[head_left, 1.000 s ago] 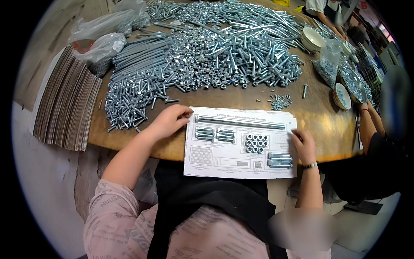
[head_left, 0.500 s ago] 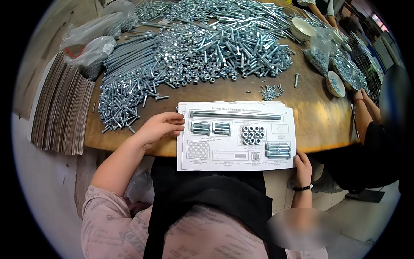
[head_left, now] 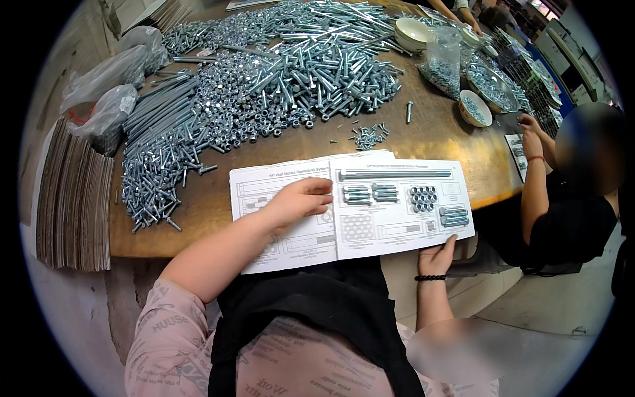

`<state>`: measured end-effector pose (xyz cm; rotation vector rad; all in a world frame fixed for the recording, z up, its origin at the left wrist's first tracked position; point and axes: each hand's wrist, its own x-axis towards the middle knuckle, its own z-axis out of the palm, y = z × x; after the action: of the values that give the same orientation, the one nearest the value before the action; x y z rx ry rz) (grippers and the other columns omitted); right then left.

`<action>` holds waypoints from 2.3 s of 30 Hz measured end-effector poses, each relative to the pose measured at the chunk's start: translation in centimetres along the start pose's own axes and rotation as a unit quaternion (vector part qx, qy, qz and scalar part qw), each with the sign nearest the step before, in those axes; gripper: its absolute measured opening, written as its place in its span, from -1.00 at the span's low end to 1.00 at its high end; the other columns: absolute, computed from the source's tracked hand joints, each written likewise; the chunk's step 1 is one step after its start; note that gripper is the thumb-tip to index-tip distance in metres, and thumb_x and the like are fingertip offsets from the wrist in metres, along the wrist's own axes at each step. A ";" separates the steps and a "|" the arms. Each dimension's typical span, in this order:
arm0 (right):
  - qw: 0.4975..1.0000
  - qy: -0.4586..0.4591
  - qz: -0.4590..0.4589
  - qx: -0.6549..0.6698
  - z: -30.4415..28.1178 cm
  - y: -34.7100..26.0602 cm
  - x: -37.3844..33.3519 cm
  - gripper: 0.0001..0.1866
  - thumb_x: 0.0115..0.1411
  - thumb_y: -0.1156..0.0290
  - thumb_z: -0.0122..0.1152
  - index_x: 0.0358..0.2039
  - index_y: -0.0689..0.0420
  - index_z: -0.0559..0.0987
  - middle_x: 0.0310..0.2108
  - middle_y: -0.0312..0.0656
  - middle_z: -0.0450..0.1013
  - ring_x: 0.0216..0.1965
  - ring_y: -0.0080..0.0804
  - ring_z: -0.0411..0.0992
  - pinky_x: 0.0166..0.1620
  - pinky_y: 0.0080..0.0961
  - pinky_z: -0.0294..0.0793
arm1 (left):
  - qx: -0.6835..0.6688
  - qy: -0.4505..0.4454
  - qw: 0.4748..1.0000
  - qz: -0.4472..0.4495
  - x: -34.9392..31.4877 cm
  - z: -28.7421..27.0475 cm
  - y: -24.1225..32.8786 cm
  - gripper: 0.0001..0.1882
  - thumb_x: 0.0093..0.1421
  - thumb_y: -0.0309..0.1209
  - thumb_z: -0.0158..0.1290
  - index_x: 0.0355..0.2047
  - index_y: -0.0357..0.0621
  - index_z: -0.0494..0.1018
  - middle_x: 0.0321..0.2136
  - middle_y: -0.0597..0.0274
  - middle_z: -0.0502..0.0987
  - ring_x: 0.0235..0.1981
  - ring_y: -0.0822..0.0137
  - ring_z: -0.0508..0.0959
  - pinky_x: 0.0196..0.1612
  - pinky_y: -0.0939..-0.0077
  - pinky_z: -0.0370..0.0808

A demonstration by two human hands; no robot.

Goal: The person sorts metal fasteners on a table, picking up bolts, nuts, and washers from a large pile and arranging them on a printed sheet. The person repeatedly places fasteners into designated spots on the sheet and moves the sheet aside to continue sorting.

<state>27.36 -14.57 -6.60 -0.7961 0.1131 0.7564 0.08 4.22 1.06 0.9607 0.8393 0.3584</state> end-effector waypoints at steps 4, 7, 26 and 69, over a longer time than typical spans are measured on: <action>1.000 0.001 -0.025 -0.007 0.8 1.4 -0.8 -0.54 0.31 0.15 -0.26 0.11 0.16 0.22 0.09 -0.19 0.25 0.08 -0.30 0.25 0.11 -0.32 0.25 | 0.049 -0.059 0.997 0.009 1.7 2.6 -0.1 -0.47 0.10 -0.66 -0.10 0.12 -0.35 0.13 0.10 0.06 0.23 0.15 0.25 0.25 0.03 0.56 0.31; 0.997 0.054 -0.052 -0.002 1.8 0.4 0.5 -0.55 0.32 0.19 -0.29 0.11 0.21 0.22 0.09 -0.14 0.24 0.08 -0.27 0.24 0.11 -0.31 0.24 | 0.056 -0.081 0.994 0.041 2.6 3.7 -0.4 -0.47 0.09 -0.66 -0.14 0.12 -0.34 0.13 0.11 0.05 0.22 0.18 0.24 0.21 0.07 0.53 0.26; 0.992 0.083 -0.070 -0.060 -2.4 -9.3 14.2 -0.40 0.28 0.06 -0.45 0.17 0.23 0.15 0.15 -0.09 0.16 0.14 -0.12 0.15 0.15 -0.26 0.15 | 0.213 0.208 0.916 0.270 -3.2 -8.6 -1.8 -0.67 0.16 -0.52 -0.09 -0.04 -0.31 0.32 -0.11 0.10 0.38 -0.10 0.33 0.43 -0.03 0.51 0.36; 0.439 -0.500 -0.216 -0.714 24.4 16.4 1.4 -0.79 0.05 0.35 0.16 -0.29 0.11 0.51 -0.33 -0.15 0.44 -0.32 -0.22 0.44 -0.28 -0.40 0.43 | 0.353 0.265 0.846 0.299 2.8 -16.3 6.1 -0.63 0.14 -0.27 -0.03 -0.09 -0.20 0.38 -0.17 0.04 0.46 -0.12 0.23 0.43 -0.09 0.40 0.35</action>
<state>13.30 10.37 0.27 -1.6867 -2.0608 0.5607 -10.09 18.65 0.01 1.8799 1.1978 0.9229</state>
